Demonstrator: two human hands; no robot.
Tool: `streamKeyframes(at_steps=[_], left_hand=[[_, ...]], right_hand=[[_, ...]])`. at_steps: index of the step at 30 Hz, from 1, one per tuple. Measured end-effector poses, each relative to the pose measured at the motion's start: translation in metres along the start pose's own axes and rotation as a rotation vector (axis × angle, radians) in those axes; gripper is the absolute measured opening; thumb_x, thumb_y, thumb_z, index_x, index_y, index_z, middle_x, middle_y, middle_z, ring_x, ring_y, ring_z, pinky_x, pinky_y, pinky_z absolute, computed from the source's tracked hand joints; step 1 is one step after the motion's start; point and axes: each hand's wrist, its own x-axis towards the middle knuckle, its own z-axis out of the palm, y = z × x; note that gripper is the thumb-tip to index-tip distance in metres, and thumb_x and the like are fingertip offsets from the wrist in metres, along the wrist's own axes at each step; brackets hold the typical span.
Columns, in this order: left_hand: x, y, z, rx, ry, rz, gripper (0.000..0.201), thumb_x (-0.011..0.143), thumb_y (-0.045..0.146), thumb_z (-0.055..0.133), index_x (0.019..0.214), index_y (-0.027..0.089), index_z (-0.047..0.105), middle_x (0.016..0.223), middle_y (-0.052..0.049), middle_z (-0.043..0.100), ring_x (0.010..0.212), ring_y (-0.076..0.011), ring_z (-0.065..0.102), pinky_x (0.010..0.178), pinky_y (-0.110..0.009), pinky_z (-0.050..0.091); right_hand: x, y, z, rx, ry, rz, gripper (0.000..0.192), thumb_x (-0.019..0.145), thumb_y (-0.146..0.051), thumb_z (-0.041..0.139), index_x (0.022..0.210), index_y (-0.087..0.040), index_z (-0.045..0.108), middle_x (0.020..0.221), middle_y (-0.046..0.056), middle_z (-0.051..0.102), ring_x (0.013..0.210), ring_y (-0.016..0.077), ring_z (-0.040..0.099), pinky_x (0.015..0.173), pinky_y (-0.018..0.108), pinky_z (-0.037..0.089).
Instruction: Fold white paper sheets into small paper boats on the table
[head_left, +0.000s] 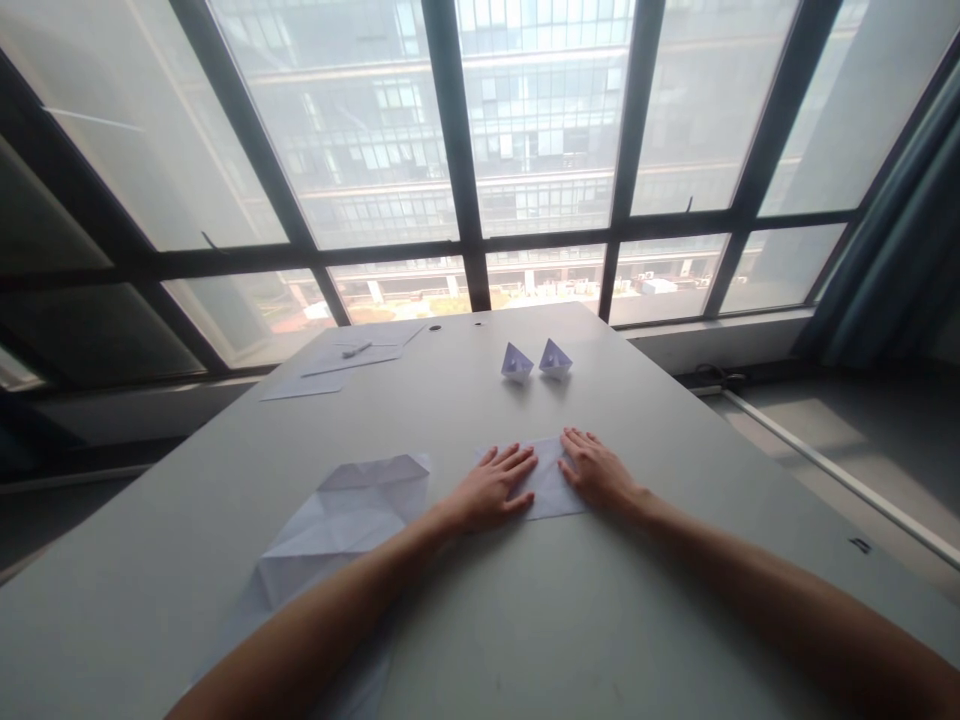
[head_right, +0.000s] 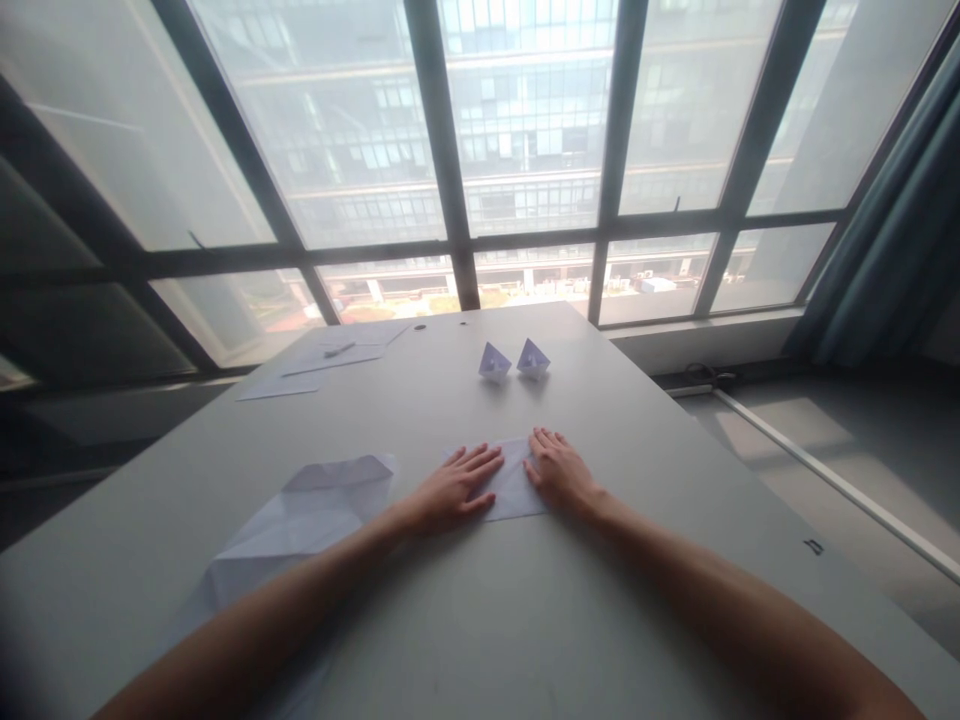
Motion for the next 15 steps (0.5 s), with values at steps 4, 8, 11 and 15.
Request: streamKeyframes(at_steps=[4,8,11,15], left_hand=[[0.0,0.0,0.0,0.001,-0.002,-0.006,0.067,0.098,0.059,0.037,0.157,0.029,0.024,0.162,-0.001,0.021,0.15,-0.0272,0.016,0.121,-0.048,0.013],[0.0,0.002,-0.001,-0.005,-0.005,-0.002,0.068,0.099,0.058,0.037,0.158,0.031,0.017,0.163,0.0,0.02,0.15,-0.0258,0.016,0.122,-0.047,0.012],[-0.001,0.002,-0.002,-0.002,-0.01,-0.012,0.067,0.099,0.059,0.036,0.157,0.029,0.021,0.163,-0.001,0.02,0.15,-0.0262,0.016,0.122,-0.046,0.013],[-0.001,0.0,-0.001,0.009,-0.011,-0.013,0.066,0.099,0.059,0.036,0.156,0.028,0.026,0.163,-0.002,0.021,0.15,-0.0264,0.016,0.122,-0.046,0.013]], right_hand=[[-0.004,-0.007,-0.005,0.101,-0.002,-0.222,0.056,0.097,-0.033,0.04,0.148,-0.009,0.041,0.154,0.014,0.038,0.145,0.021,0.031,0.121,0.039,0.021],[-0.004,-0.012,-0.003,0.167,-0.108,-0.303,0.059,0.096,-0.037,0.044,0.151,-0.016,0.038,0.156,0.01,0.036,0.146,0.0203,0.029,0.121,0.039,0.021],[-0.002,-0.011,0.001,0.117,-0.126,-0.172,0.06,0.097,-0.038,0.043,0.151,-0.013,0.038,0.156,0.012,0.035,0.147,0.0226,0.028,0.121,0.042,0.018],[-0.001,-0.006,0.006,0.064,-0.105,-0.053,0.062,0.097,-0.041,0.04,0.151,-0.01,0.037,0.157,0.015,0.032,0.147,0.0241,0.026,0.121,0.043,0.014]])
